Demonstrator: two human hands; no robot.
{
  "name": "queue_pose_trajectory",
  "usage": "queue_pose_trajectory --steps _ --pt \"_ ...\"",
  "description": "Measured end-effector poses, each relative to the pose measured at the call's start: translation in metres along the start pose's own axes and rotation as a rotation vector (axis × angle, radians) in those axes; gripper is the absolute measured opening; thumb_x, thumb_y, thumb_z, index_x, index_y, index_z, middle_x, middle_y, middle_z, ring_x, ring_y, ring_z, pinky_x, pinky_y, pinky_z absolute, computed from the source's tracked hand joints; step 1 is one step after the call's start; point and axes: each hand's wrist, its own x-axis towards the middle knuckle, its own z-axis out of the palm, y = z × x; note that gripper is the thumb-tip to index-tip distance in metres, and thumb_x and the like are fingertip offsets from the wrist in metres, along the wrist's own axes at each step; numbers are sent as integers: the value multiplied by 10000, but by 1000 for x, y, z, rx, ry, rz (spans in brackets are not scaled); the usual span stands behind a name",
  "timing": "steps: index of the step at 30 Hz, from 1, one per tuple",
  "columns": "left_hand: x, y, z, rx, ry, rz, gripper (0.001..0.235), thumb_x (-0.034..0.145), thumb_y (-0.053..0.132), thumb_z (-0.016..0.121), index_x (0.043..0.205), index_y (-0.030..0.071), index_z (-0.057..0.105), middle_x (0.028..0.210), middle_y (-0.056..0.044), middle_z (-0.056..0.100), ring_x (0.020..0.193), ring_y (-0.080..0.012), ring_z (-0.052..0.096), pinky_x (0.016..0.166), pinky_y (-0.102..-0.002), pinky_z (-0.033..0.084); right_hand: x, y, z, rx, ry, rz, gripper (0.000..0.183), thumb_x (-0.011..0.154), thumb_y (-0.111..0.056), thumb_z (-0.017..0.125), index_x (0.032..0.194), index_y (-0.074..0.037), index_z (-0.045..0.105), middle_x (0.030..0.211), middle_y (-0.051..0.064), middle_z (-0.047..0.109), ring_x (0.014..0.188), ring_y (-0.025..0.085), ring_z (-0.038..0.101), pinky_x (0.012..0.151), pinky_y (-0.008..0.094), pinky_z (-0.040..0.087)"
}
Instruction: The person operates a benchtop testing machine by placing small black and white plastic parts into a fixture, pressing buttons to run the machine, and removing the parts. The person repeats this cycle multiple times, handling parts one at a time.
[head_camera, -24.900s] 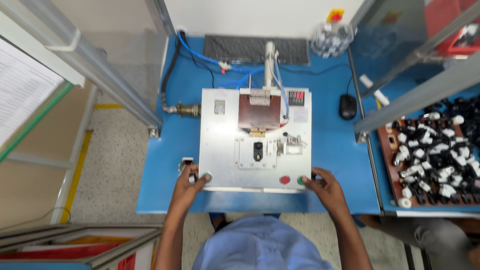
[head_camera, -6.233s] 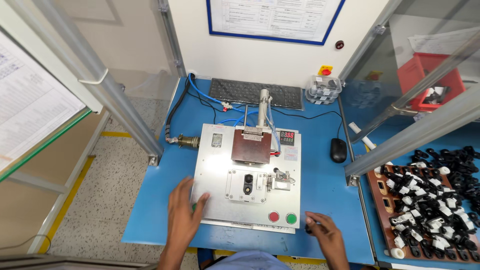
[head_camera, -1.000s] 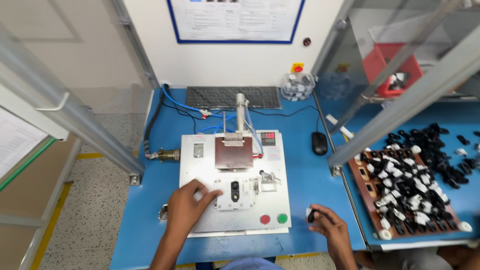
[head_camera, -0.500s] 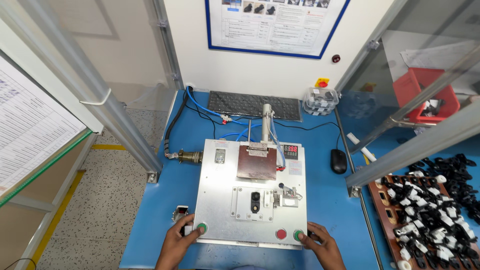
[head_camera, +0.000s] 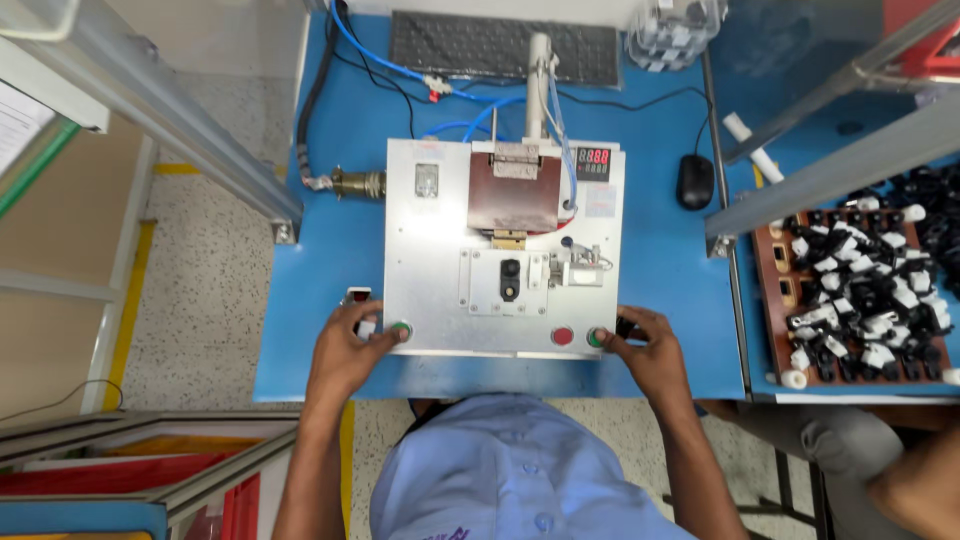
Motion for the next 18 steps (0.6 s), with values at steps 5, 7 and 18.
queue_pose_trajectory --steps 5,7,18 --pt "-27 78 -8 118 223 248 473 792 314 866 1182 92 719 987 -98 647 710 -214 691 624 -353 559 -31 -47 -38 165 194 -181 283 976 -87 675 1253 -42 716 1339 115 618 1053 179 693 875 298 628" --pt "-31 108 -1 71 176 321 449 796 331 860 1165 115 723 935 -68 652 658 -205 687 592 -354 555 -39 -63 -50 208 196 -176 350 974 -34 668 1324 -45 647 1298 111 648 998 158 688 863 275 589" --pt "-18 160 53 253 212 585 407 877 397 821 1111 79 721 914 -59 702 653 -279 690 510 -403 510 -36 -153 -27 61 -72 -587 341 866 -57 799 1199 -85 728 1060 54 732 881 97 645 766 259 550"
